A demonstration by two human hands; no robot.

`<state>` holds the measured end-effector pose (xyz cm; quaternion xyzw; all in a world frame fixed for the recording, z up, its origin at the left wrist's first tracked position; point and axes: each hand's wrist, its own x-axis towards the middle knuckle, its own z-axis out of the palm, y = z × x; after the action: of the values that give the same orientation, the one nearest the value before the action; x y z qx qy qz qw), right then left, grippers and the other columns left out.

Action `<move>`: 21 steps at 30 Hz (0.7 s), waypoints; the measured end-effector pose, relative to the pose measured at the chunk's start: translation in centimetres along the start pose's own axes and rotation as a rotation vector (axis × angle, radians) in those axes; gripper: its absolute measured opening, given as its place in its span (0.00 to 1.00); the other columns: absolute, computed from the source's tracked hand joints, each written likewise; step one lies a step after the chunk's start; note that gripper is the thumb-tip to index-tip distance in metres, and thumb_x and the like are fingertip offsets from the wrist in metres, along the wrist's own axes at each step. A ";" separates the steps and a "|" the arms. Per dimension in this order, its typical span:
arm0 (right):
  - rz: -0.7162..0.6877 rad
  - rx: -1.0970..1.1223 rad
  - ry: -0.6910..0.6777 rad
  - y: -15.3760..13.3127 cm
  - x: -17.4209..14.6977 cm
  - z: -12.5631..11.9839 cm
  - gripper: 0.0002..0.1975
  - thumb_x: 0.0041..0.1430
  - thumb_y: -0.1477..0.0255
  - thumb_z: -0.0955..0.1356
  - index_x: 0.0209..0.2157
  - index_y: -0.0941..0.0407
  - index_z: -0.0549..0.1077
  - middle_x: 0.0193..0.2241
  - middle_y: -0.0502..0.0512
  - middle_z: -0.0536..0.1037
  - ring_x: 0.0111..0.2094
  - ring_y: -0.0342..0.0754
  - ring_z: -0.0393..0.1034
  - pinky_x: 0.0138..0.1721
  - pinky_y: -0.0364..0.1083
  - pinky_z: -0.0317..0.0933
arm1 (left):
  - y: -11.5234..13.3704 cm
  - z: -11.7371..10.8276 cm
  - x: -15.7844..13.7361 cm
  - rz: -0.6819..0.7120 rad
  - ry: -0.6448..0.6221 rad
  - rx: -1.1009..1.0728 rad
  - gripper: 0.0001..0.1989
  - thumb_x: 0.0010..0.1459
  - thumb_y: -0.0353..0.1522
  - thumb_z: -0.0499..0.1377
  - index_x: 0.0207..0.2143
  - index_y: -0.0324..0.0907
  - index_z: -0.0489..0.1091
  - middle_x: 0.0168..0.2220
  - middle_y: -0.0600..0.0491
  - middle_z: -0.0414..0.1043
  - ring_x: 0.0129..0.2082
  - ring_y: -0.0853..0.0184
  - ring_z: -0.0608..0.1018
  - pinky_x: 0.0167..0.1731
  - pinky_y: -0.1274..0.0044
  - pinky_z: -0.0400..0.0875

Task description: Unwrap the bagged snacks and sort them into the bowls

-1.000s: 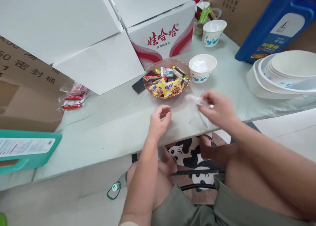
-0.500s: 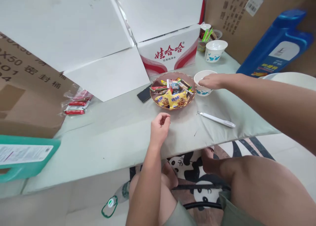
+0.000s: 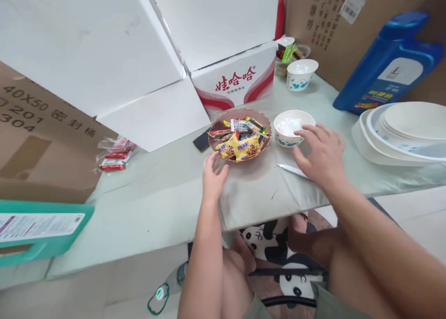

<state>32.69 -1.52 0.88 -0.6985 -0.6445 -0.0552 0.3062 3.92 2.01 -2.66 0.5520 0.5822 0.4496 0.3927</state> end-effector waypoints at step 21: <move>0.397 0.349 0.235 2.1 2.8 2.3 0.05 0.57 0.72 0.68 0.33 0.56 0.77 0.58 0.67 0.67 0.61 0.66 0.60 0.57 0.66 0.59 | 2.0 3.5 5.4 0.051 -0.032 0.110 0.27 0.38 0.42 0.74 0.35 0.43 0.63 0.69 0.42 0.57 0.49 0.58 0.80 0.50 0.64 0.77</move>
<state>34.36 2.08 -0.39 -0.7366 -0.4549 0.0372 0.4991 7.34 7.66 -1.54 0.5945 0.5854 0.4181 0.3593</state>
